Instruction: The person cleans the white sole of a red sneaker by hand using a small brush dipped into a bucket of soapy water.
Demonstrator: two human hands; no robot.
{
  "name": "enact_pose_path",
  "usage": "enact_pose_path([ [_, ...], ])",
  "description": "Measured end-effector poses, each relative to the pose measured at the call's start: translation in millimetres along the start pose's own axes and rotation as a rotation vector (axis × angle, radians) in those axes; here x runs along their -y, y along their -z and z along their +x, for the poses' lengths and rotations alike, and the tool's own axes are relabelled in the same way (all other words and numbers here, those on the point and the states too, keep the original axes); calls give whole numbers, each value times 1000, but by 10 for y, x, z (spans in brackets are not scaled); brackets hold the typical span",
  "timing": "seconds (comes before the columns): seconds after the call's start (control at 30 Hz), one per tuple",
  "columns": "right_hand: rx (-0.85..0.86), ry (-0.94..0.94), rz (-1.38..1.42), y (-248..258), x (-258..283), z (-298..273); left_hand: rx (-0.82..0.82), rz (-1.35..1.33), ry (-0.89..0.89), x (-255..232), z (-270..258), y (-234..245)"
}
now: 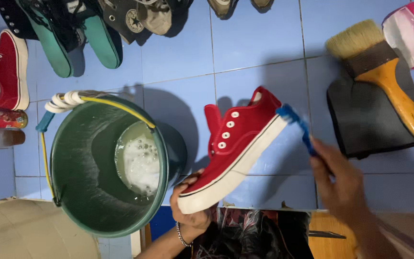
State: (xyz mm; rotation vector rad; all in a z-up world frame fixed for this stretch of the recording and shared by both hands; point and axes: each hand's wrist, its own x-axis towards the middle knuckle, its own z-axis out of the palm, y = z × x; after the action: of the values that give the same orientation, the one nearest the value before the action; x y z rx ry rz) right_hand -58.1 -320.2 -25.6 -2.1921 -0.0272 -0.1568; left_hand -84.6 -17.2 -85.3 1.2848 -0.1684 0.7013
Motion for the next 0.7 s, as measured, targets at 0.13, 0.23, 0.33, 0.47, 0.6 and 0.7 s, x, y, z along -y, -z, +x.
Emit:
enact_pose_path([
  [0.13,62,24,-13,-268,-183,-303,-131,163,-69,166,-79,126],
  [0.23,68,146,-166,-365,-44,-268,-218,365,-127,319,-274,381],
  [0.33,28,215,-342,-370,-126,-155,-229,575,-135,351,-378,567],
  [0.47,-40,257,-588,-228,6,-35,-209,316,-126,370,-277,466],
  [0.6,94,385,-557,-216,111,-63,-473,133,117,610,-653,902],
  [0.7,-55,210,-614,-184,-24,8,-320,491,-132,498,-523,694],
])
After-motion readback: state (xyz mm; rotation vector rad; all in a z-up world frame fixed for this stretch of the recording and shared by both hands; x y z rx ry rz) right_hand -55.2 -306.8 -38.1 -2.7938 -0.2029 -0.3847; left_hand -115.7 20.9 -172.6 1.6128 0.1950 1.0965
